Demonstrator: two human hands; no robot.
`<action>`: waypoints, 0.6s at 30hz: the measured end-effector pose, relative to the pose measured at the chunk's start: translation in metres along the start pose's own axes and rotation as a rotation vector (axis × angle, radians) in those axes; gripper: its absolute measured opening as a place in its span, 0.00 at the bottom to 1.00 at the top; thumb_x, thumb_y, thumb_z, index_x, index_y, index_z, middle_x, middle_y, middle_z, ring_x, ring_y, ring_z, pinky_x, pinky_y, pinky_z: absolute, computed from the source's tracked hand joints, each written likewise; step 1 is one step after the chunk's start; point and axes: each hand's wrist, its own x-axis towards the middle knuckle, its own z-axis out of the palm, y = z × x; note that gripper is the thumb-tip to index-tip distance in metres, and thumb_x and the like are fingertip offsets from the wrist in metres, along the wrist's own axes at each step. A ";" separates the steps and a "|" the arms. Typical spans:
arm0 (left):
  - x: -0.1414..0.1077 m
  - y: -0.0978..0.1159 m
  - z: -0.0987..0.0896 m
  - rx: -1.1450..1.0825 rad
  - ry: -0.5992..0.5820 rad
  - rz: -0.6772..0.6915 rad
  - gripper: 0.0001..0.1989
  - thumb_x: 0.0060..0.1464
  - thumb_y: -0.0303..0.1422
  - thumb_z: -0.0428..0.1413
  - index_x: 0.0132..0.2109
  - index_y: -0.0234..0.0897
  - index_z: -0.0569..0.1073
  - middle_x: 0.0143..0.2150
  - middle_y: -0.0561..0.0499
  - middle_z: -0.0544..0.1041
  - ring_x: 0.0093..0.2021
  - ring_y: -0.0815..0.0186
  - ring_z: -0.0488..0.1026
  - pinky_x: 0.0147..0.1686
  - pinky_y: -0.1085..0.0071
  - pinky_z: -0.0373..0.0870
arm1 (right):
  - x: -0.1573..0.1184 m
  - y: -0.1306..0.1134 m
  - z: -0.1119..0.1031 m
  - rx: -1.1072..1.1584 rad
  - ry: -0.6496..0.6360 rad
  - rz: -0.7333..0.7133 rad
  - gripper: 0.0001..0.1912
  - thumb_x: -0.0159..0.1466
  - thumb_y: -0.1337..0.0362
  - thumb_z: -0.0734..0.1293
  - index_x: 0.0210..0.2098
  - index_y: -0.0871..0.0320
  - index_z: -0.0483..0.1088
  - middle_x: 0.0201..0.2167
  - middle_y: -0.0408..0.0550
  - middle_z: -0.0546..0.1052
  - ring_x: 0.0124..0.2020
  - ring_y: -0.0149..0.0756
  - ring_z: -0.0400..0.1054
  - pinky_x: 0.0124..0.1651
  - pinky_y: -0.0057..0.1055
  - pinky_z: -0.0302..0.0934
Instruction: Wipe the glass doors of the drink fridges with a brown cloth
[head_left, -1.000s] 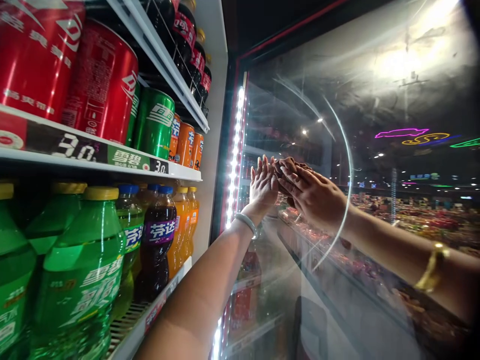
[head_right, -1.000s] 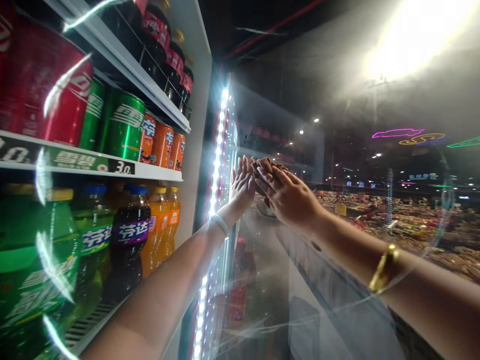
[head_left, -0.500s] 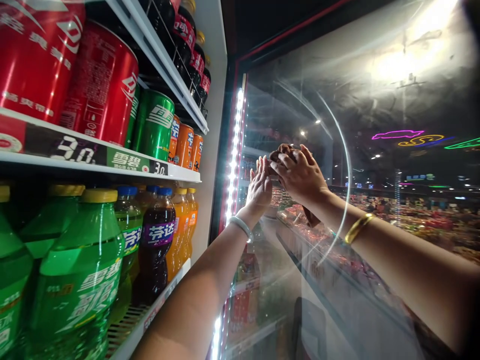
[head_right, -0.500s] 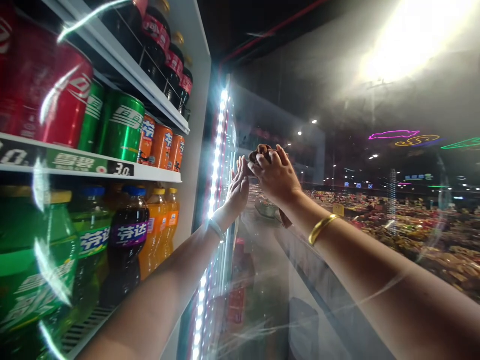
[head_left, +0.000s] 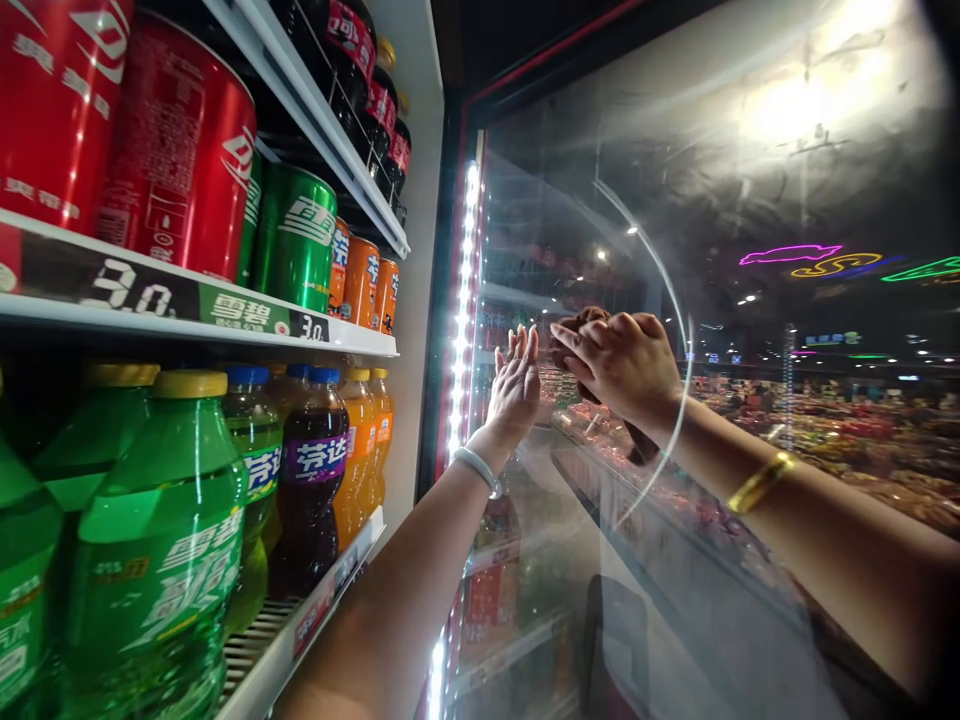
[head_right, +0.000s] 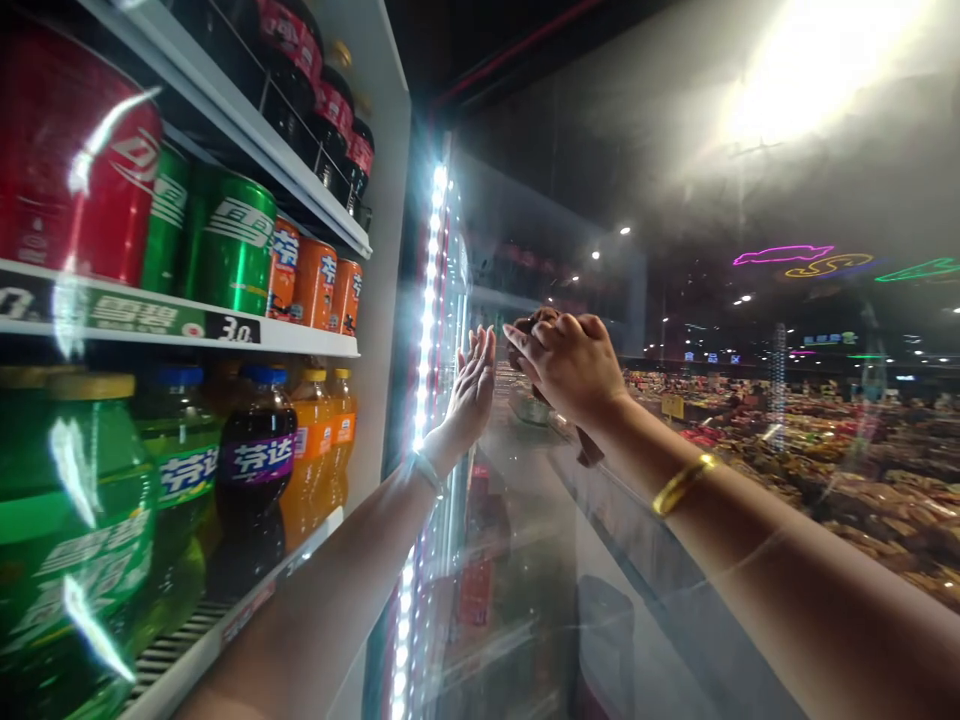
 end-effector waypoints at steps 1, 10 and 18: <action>0.000 0.000 0.001 -0.010 0.009 -0.006 0.30 0.73 0.34 0.31 0.79 0.47 0.44 0.81 0.56 0.44 0.80 0.68 0.37 0.78 0.58 0.34 | 0.009 -0.006 0.004 0.013 0.005 0.023 0.27 0.75 0.56 0.58 0.72 0.43 0.61 0.49 0.49 0.81 0.49 0.50 0.65 0.54 0.48 0.54; -0.005 -0.004 0.003 -0.046 0.019 -0.018 0.33 0.71 0.30 0.32 0.79 0.49 0.42 0.81 0.58 0.43 0.80 0.66 0.34 0.79 0.55 0.34 | -0.050 -0.030 -0.007 0.000 -0.022 -0.150 0.19 0.74 0.58 0.60 0.61 0.45 0.74 0.56 0.43 0.79 0.51 0.46 0.62 0.58 0.44 0.52; -0.011 0.003 0.015 0.157 0.001 -0.059 0.31 0.73 0.32 0.33 0.79 0.42 0.43 0.81 0.52 0.39 0.79 0.65 0.30 0.77 0.55 0.27 | -0.030 -0.045 0.009 0.003 0.072 0.094 0.23 0.72 0.59 0.64 0.65 0.50 0.70 0.58 0.48 0.77 0.58 0.52 0.59 0.62 0.48 0.49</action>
